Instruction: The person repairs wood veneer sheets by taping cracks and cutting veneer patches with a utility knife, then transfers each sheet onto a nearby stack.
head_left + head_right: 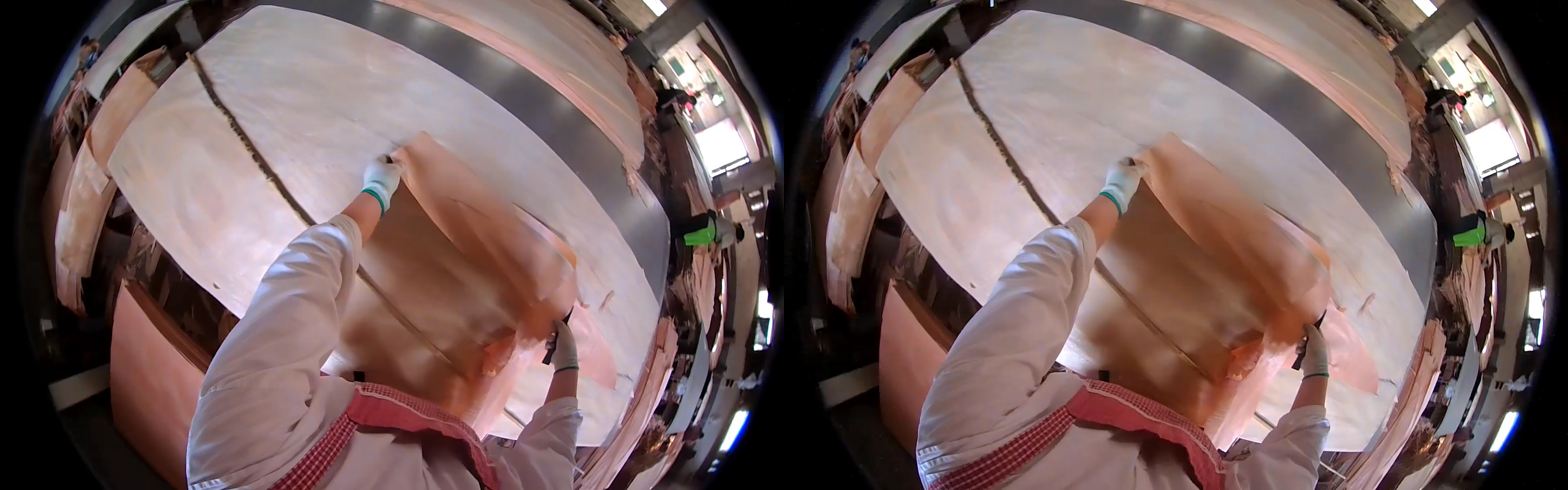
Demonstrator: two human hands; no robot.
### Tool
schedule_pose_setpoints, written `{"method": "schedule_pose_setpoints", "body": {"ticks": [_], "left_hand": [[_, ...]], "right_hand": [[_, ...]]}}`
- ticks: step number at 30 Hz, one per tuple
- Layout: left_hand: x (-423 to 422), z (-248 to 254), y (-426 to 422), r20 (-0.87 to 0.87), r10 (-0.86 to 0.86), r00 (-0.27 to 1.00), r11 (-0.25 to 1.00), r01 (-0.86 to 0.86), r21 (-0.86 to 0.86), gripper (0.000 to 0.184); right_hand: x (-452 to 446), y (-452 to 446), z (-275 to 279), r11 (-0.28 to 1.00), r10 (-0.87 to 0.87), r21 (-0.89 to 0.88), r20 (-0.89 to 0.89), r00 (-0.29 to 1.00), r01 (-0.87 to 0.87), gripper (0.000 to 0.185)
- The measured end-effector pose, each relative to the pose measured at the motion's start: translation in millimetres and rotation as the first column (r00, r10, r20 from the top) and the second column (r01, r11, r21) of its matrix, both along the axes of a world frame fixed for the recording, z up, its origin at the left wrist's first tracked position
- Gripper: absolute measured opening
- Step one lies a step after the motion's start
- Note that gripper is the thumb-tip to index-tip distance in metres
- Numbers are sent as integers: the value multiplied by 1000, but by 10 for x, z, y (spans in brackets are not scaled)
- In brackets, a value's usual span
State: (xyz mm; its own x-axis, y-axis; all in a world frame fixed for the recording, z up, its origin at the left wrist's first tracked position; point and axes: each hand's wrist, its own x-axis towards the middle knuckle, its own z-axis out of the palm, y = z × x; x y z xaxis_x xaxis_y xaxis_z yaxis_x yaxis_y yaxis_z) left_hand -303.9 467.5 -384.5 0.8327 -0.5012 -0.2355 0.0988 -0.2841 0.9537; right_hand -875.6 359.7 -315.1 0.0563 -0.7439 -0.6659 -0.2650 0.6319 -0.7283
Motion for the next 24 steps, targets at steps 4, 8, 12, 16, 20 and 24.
{"method": "schedule_pose_setpoints", "body": {"ticks": [4,8,12,16,20,24], "left_hand": [[-95,896,-197,31,95,995,903,-73,-424,21],[-324,1781,31,176,112,978,712,45,-701,11],[-742,2568,681,429,172,887,734,175,-656,11],[-1443,3484,1676,523,349,778,661,191,-725,15],[-1305,3673,2919,602,464,649,805,-27,-592,12],[-682,3155,4067,195,409,892,747,-204,-632,19]], "right_hand": [[-11,8,-32,998,2,-58,-42,999,-4,11],[-29,39,-34,998,10,-54,-9,1000,-10,11],[-37,4,-62,997,53,-52,-15,999,-53,11],[-90,-38,-84,971,164,-146,-154,974,-187,18],[-292,2,-47,790,269,-559,-54,962,-252,22],[-201,558,845,691,355,-621,-154,922,-370,25]]}}
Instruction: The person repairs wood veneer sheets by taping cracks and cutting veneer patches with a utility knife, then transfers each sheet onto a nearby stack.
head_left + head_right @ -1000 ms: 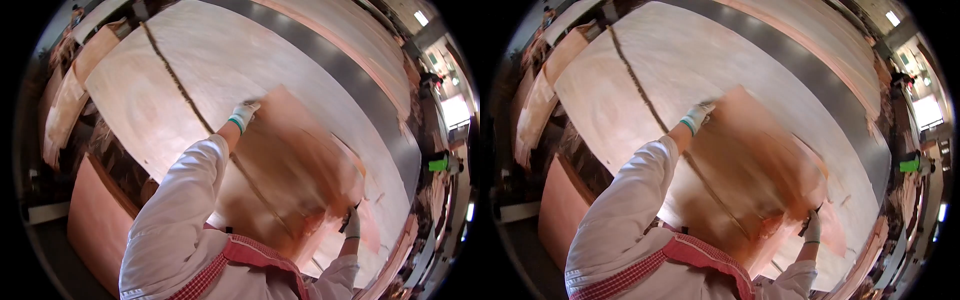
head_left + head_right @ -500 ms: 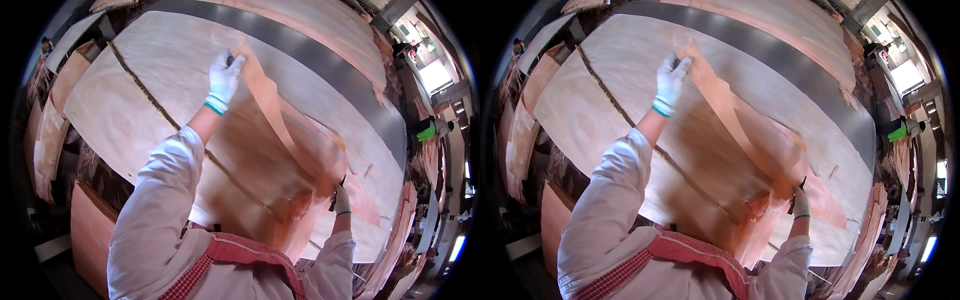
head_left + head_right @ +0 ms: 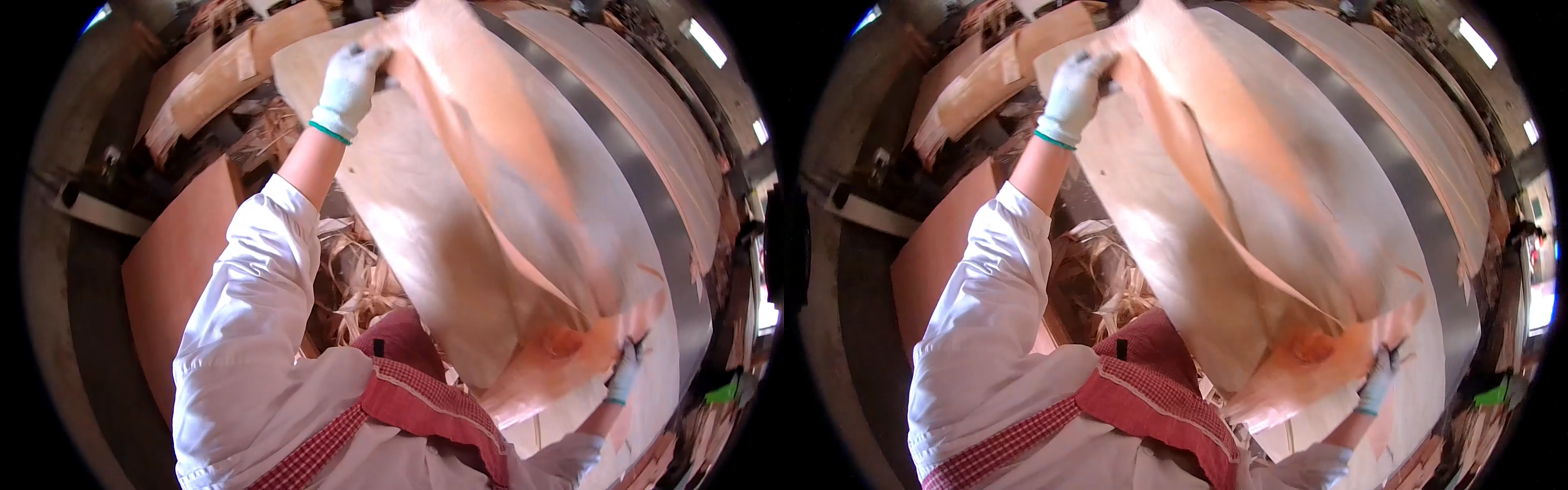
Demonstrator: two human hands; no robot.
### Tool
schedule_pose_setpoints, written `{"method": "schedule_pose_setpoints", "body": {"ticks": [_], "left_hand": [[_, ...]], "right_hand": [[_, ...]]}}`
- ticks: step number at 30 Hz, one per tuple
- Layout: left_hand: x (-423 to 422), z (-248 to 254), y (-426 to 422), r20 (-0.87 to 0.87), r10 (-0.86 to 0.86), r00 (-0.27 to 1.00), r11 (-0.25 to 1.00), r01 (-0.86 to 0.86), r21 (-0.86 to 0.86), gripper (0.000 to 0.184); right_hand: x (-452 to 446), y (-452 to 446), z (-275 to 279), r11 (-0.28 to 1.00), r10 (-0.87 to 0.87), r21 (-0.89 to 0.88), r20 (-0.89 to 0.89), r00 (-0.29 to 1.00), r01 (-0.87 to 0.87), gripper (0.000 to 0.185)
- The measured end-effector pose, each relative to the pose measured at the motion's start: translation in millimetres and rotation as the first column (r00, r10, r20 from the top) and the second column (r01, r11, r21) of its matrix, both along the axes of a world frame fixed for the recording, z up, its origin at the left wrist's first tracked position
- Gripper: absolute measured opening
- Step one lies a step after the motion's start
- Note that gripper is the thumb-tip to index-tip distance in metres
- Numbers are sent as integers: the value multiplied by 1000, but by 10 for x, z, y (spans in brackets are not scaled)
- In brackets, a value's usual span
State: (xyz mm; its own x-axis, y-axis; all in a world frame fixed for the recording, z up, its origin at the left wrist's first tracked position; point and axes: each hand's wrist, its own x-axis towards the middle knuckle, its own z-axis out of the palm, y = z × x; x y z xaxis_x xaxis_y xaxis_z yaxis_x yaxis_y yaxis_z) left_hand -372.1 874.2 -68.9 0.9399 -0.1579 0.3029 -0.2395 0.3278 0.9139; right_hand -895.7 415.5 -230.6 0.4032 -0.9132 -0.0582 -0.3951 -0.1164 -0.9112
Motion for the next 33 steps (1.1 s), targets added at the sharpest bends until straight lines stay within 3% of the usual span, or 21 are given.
{"method": "schedule_pose_setpoints", "body": {"ticks": [1,4,7,8,10,13,14,15,17,19,20,21,22,23,25,26,27,29,30,31,33], "left_hand": [[40,-251,215,-100,3,995,1000,0,27,19],[94,-778,660,-301,77,950,993,-45,112,18],[360,-1474,902,-424,123,897,988,-70,139,20],[361,-1588,860,-442,134,887,988,-85,129,18],[470,-1894,918,-467,163,869,983,-102,154,18],[841,-2323,1153,-515,187,836,981,-136,136,20],[936,-2388,1234,-514,187,837,980,-126,153,19],[1038,-2438,1298,-514,186,838,979,-115,167,17],[1153,-2514,1416,-519,155,841,981,-71,179,16],[1209,-2688,1541,-496,130,859,986,-57,158,16],[1216,-2752,1597,-479,116,870,988,-51,147,16],[1161,-2749,1695,-475,111,873,990,-56,129,16],[1114,-2826,1790,-490,102,866,992,-51,116,16],[1048,-2899,1896,-505,115,855,991,-62,121,16],[1036,-3105,2068,-511,140,848,986,-74,148,18],[1040,-3286,2145,-506,151,849,983,-74,170,20],[1050,-3412,2199,-499,164,851,979,-77,191,22],[1087,-3526,2258,-220,434,874,706,-178,686,29],[1117,-3580,2295,-33,495,868,473,-238,848,33],[1152,-3364,2286,104,496,862,389,-327,861,43],[1319,-3103,2239,273,229,935,496,-353,793,40]], "right_hand": [[30,186,241,999,-31,-40,-111,993,27,23],[-60,63,321,968,60,-236,-98,993,-82,25],[263,396,482,948,158,-263,-108,982,-181,28],[206,301,474,941,149,-272,-204,967,-203,29],[254,105,302,924,124,-287,-402,907,-253,30],[750,563,280,787,-132,-587,-464,876,-192,43],[1026,838,375,704,-235,-684,-477,847,-190,46],[1280,1018,436,673,-233,-704,-494,838,-228,51],[1929,1399,363,600,-38,-770,-295,955,-214,50],[2759,2087,363,684,175,-644,-310,935,-342,47],[3166,2545,387,770,301,-476,-317,900,-425,42],[3543,2852,184,777,409,-427,-216,887,-462,35],[3955,3289,179,824,417,-304,-245,875,-478,32],[4254,3515,-24,802,421,-250,-408,810,-542,37],[4786,4224,-144,787,522,-178,-318,792,-590,37],[4955,4387,-303,719,626,-93,-343,701,-688,33],[5112,4563,-542,685,656,-147,-303,692,-714,28],[5289,4672,-1213,671,624,-165,-401,671,-723,28],[5332,4684,-1496,663,584,-173,-489,648,-728,29],[5325,4701,-1514,679,562,-175,-501,658,-713,30],[5328,4727,-1520,710,513,-187,-523,681,-679,32]]}}
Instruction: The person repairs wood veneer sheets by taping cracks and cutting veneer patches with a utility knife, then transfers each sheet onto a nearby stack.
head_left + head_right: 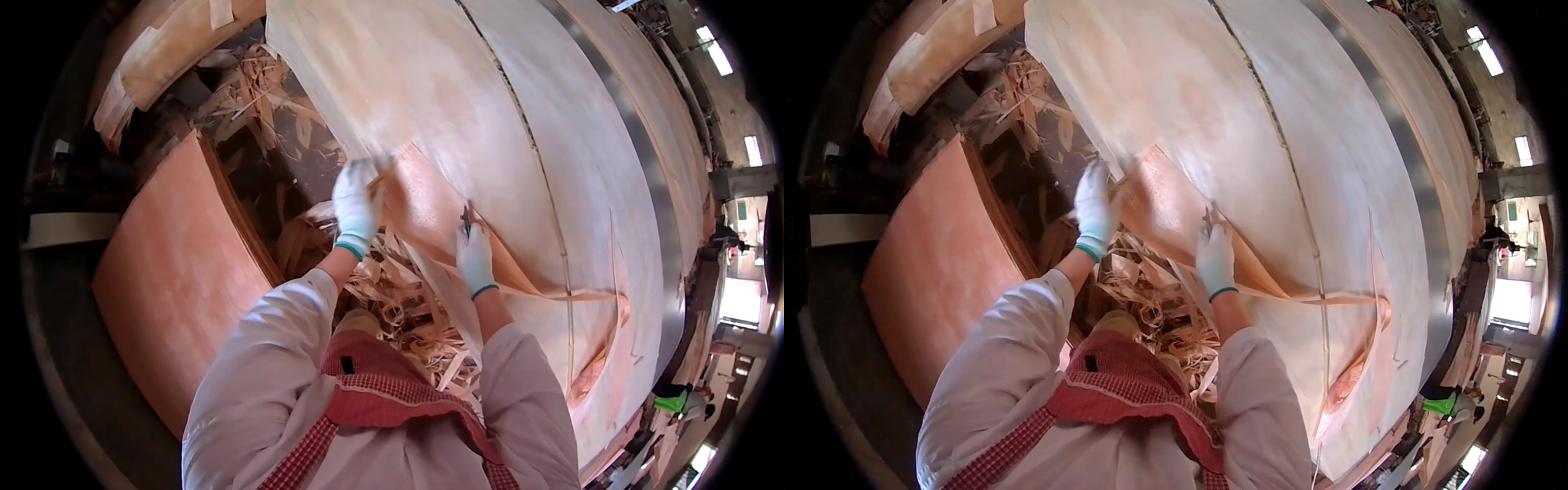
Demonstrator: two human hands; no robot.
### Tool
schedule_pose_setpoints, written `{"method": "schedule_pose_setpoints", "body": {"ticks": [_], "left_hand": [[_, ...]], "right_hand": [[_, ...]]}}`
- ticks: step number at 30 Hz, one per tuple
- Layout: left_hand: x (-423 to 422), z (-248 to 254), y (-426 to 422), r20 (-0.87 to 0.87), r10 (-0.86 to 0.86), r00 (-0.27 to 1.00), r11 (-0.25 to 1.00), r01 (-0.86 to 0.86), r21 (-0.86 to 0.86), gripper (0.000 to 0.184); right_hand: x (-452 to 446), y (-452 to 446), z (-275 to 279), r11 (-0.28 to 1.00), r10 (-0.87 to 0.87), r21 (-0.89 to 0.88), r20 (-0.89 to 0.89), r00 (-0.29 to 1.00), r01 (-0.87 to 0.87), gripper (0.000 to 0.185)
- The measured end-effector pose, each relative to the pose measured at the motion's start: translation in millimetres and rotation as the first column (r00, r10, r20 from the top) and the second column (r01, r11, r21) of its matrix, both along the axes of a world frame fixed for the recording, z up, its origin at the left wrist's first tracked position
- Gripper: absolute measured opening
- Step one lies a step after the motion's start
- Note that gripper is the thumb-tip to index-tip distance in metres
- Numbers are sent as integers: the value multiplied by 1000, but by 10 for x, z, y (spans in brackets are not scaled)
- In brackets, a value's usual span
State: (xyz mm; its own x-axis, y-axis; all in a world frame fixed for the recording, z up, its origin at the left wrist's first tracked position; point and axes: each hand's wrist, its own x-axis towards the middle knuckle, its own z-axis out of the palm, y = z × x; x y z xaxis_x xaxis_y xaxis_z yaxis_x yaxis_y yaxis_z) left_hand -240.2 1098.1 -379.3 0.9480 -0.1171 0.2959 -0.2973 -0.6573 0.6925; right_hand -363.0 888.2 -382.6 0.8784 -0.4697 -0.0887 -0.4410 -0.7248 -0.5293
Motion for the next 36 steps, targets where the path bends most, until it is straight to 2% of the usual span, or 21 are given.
{"method": "schedule_pose_setpoints", "body": {"ticks": [1,3,4,6,9,11,14,17,19,20,23,25,27,30,32,34,36], "left_hand": [[77,22,-65,91,-146,985,989,146,-1,39],[258,-265,-330,270,-419,867,908,405,109,32],[279,-417,-439,260,-458,850,888,449,99,26],[287,-534,-510,156,-438,886,895,446,-25,26],[317,-623,-542,92,-411,907,896,421,-144,31],[353,-598,-547,72,-403,912,884,409,-227,34],[333,-559,-575,14,-371,929,895,361,-261,38],[320,-602,-570,120,-385,915,918,393,-47,41],[308,-586,-623,67,-391,918,918,394,-39,46],[289,-554,-611,62,-387,920,920,389,-40,48],[287,-550,-598,49,-394,918,918,396,-33,52],[305,-540,-589,44,-401,915,915,402,-29,53],[284,-587,-599,25,-395,918,918,395,-11,55],[324,-516,-612,6,-405,914,914,405,-9,59],[280,-438,-585,-30,-417,909,909,417,1,65],[282,-418,-612,-91,-402,911,915,402,-24,68],[311,-430,-630,-103,-393,914,919,395,0,71]], "right_hand": [[16,-8,-12,997,28,-69,1,1000,-28,33],[25,-13,-38,974,88,-207,-12,996,-89,34],[62,46,53,952,79,-286,-107,991,-107,32],[274,255,293,884,48,-436,-278,959,-171,29],[538,469,158,873,152,-379,-384,911,-306,19],[775,605,37,892,133,-361,-365,921,-272,18],[1037,706,-171,923,100,-320,-339,936,-215,17],[843,655,-241,947,48,-277,-374,926,-161,17],[469,592,-95,952,45,-257,-426,904,-169,17],[405,539,-73,924,38,-323,-451,892,-203,18],[243,-3,91,823,293,-285,-528,797,-491,19],[37,-465,306,770,308,-301,-598,740,-563,19],[-231,-882,364,751,206,-332,-703,681,-571,19],[-250,-888,333,787,324,-347,-471,820,-510,18],[264,-517,321,775,332,-418,-369,868,-474,17],[804,-194,188,722,414,-475,-285,864,-503,13],[1201,114,76,515,519,-601,-349,780,-611,8]]}}
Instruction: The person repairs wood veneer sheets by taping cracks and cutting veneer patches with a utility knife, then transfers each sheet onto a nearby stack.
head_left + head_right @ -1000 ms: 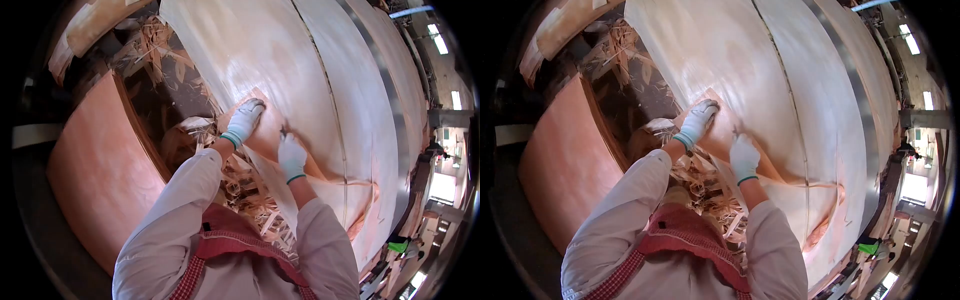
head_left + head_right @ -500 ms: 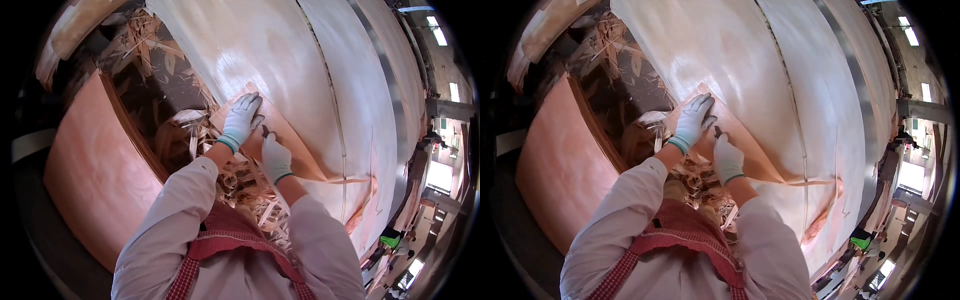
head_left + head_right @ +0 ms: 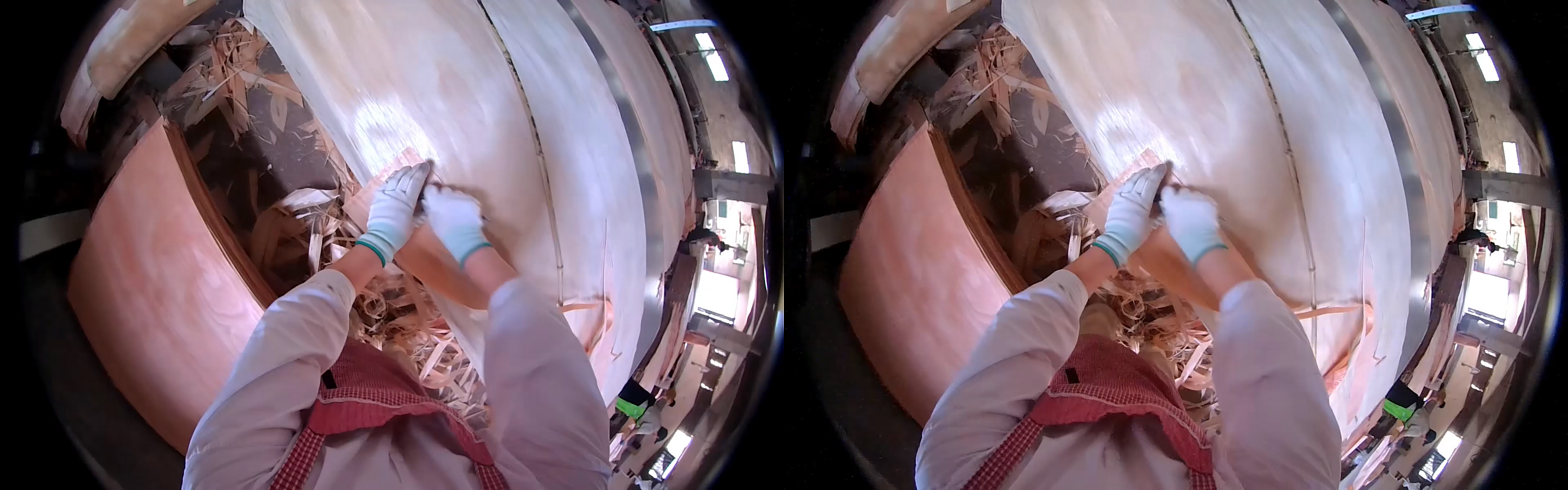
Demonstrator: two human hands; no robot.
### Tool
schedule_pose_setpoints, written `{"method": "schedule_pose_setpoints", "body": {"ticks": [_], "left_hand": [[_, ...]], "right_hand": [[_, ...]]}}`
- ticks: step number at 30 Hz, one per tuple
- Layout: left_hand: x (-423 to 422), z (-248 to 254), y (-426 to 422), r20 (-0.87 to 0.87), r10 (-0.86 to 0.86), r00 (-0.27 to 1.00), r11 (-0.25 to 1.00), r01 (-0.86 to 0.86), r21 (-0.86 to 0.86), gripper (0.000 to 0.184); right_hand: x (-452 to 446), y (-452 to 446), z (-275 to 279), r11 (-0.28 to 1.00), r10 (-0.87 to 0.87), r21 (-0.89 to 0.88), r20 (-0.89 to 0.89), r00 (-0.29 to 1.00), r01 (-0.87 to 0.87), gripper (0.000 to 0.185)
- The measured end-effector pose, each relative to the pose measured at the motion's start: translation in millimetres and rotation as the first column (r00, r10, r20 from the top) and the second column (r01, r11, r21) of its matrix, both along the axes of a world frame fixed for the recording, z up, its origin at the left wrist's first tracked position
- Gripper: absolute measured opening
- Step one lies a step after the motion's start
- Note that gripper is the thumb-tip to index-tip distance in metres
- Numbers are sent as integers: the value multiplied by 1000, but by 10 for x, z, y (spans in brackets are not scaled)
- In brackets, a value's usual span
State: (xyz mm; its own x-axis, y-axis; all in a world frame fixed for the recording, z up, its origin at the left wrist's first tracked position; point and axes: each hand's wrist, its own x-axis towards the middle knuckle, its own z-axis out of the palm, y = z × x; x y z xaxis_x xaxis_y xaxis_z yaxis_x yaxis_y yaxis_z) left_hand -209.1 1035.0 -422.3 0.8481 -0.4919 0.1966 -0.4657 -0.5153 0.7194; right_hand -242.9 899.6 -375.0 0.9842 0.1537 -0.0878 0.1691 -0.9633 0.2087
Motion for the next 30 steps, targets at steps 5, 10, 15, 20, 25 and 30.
{"method": "schedule_pose_setpoints", "body": {"ticks": [5,10,15,20,25,30], "left_hand": [[-39,-6,-35,9,-2,1000,997,2,74,75],[-74,77,-59,-27,-4,1000,994,7,111,77],[-83,-37,-118,64,-5,998,975,-9,222,87],[-100,325,-177,386,-133,913,936,-12,351,74],[-65,356,-295,410,-487,771,769,155,620,31],[-36,415,-393,318,-632,707,641,246,727,7]], "right_hand": [[-457,-100,-7,946,-290,103,-157,944,307,13],[-1790,-212,16,790,-583,59,-237,777,611,20],[-1566,-577,301,749,-619,412,152,771,520,23],[-1747,-491,441,717,-600,385,-83,796,581,30],[-2258,317,762,407,-392,758,-359,847,510,22],[-2618,-408,633,39,-814,862,-266,517,505,24]]}}
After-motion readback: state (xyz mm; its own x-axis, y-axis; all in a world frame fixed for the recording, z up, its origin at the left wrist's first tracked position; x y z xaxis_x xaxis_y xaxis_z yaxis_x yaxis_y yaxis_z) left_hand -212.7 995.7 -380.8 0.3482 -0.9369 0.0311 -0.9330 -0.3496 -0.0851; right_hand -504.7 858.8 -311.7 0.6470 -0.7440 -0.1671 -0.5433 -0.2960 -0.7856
